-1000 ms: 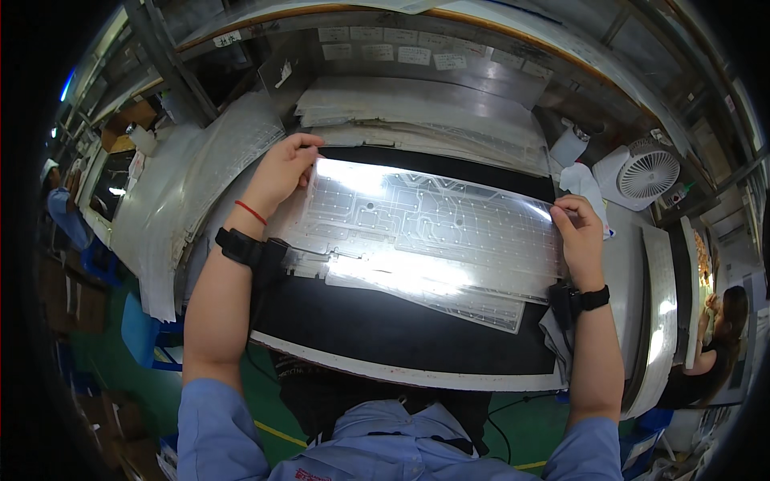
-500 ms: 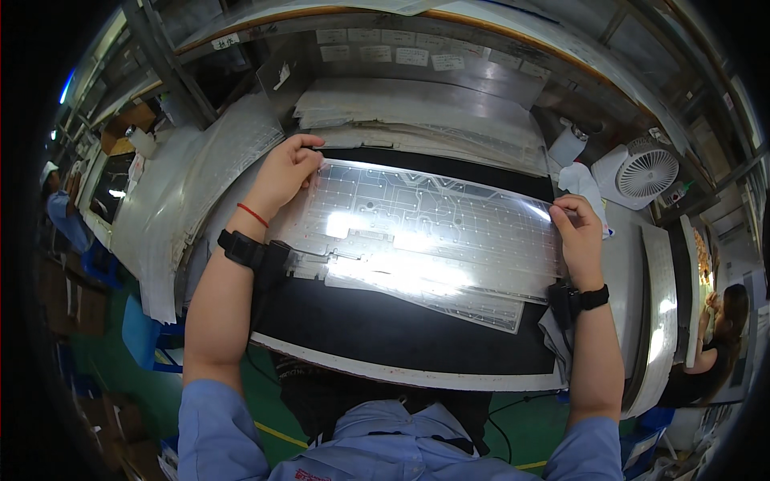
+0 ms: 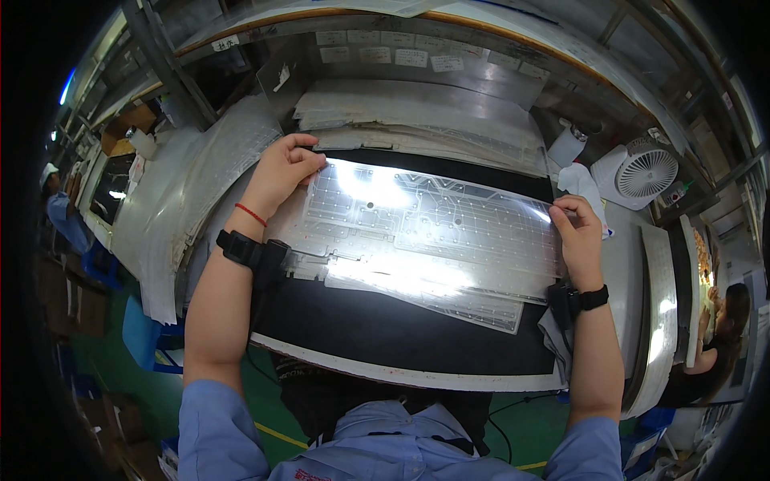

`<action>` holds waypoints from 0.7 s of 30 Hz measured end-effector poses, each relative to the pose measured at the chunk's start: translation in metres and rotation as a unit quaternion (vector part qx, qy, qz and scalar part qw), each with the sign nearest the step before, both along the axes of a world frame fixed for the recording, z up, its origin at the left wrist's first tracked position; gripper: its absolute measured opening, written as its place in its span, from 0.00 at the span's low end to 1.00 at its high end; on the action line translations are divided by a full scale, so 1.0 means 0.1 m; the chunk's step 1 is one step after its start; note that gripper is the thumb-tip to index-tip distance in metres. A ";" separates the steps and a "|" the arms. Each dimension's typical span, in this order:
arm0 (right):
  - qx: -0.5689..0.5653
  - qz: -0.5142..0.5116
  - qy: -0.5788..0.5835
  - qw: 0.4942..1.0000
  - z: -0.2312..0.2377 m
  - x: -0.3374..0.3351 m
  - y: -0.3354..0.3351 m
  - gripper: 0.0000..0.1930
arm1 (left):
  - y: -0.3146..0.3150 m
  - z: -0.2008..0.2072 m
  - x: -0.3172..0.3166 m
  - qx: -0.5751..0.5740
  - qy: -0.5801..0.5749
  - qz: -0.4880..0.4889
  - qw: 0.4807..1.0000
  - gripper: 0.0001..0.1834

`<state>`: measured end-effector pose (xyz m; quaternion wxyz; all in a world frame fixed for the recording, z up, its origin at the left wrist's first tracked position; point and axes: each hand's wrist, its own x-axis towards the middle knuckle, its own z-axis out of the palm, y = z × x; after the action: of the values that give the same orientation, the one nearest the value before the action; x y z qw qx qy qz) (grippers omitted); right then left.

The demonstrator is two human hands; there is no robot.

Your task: Inspecting and arranging flexible plastic keyboard membrane layers at a workstation.

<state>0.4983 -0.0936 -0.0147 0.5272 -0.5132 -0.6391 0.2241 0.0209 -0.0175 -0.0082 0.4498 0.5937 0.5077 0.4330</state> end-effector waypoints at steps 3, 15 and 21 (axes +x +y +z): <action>0.002 -0.002 -0.006 1.000 0.00 0.00 0.01 0.06 | 0.00 0.05 0.00 -0.033 0.012 0.044 0.998 0.15; 0.000 -0.012 -0.005 1.000 0.06 -0.02 -0.02 0.05 | -0.65 0.62 0.28 -0.021 -0.285 -0.363 0.887 0.11; 0.014 -0.002 -0.010 1.000 0.02 0.00 0.01 0.05 | -0.65 0.37 0.43 0.001 -0.083 -0.424 0.902 0.14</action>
<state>0.4988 -0.0930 -0.0124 0.5285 -0.5089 -0.6466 0.2088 0.0642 -0.0830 0.0289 0.6306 0.7155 0.1678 0.2494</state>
